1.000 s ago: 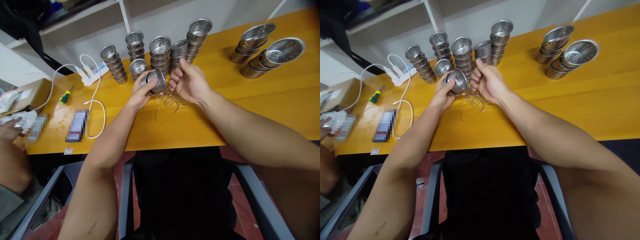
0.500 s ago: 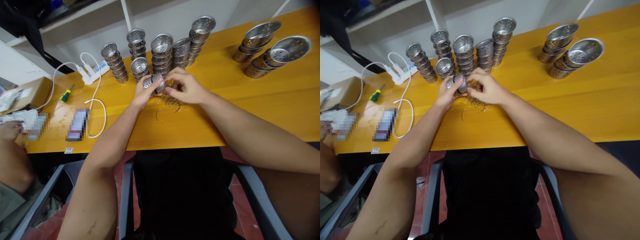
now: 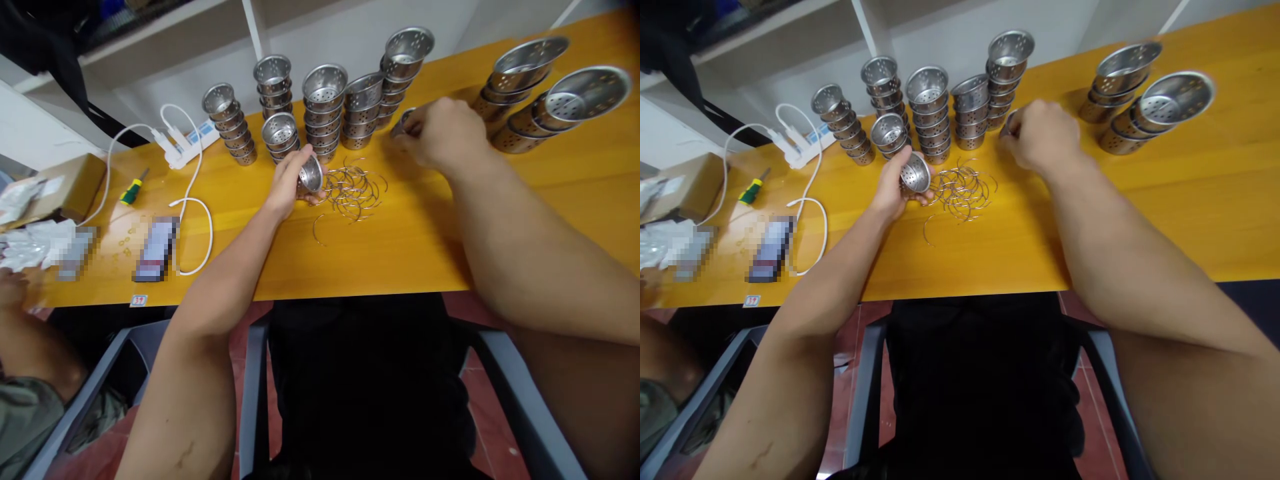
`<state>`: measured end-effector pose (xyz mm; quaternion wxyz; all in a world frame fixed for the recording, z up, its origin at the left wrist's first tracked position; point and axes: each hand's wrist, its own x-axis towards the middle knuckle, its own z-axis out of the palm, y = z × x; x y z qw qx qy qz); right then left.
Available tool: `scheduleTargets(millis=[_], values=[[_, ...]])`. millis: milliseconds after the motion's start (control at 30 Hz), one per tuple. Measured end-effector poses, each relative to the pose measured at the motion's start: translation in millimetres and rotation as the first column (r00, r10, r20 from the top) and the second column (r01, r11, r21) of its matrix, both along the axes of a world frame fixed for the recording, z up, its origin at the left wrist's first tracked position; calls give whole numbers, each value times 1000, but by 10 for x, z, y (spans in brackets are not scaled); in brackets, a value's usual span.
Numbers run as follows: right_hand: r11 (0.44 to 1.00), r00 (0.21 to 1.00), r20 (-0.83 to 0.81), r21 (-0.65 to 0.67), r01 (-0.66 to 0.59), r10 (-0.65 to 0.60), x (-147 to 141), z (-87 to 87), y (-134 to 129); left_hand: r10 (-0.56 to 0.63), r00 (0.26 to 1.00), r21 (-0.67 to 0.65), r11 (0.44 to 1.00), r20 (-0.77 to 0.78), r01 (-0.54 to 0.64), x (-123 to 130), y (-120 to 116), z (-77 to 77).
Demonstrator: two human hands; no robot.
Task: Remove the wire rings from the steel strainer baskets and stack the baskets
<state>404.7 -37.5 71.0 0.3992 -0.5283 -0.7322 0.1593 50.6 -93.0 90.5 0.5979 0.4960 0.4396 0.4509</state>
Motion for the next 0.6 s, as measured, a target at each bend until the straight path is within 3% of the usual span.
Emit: scheduleTargets(millis=[67, 167, 233, 300, 367, 433, 500, 600], values=[[965, 941, 219, 10, 262, -258, 71, -62, 92, -28, 999, -12, 1000, -16, 28, -4, -6, 19], [950, 913, 308, -76, 303, -267, -14, -56, 113, -1, 1000, -8, 1000, -19, 1, -1, -1, 51], [961, 932, 251, -27, 275, -260, -141, 33, 37, 18, 1000, -8, 1000, -2, -18, 1, 13, 64], [973, 968, 147, 143, 181, -201, -326, 152, -111, 12, 1000, -16, 1000, 12, -12, 4, 34, 59], [949, 998, 67, 313, -26, 6, -583, 236, -308, -3, 1000, -25, 1000, 13, 4, 10, 61, 32], [897, 946, 67, 302, -322, 317, -888, 244, -505, -3, 1000, -40, 999, 17, 4, 20, 97, -15], [814, 844, 97, 227, -534, 527, -1171, 184, -651, 29, 999, -63, 998, 36, -26, 31, 142, -74], [772, 793, 178, 184, -608, 583, -1405, 69, -725, 102, 994, -54, 994, 43, -100, 37, 213, -164]])
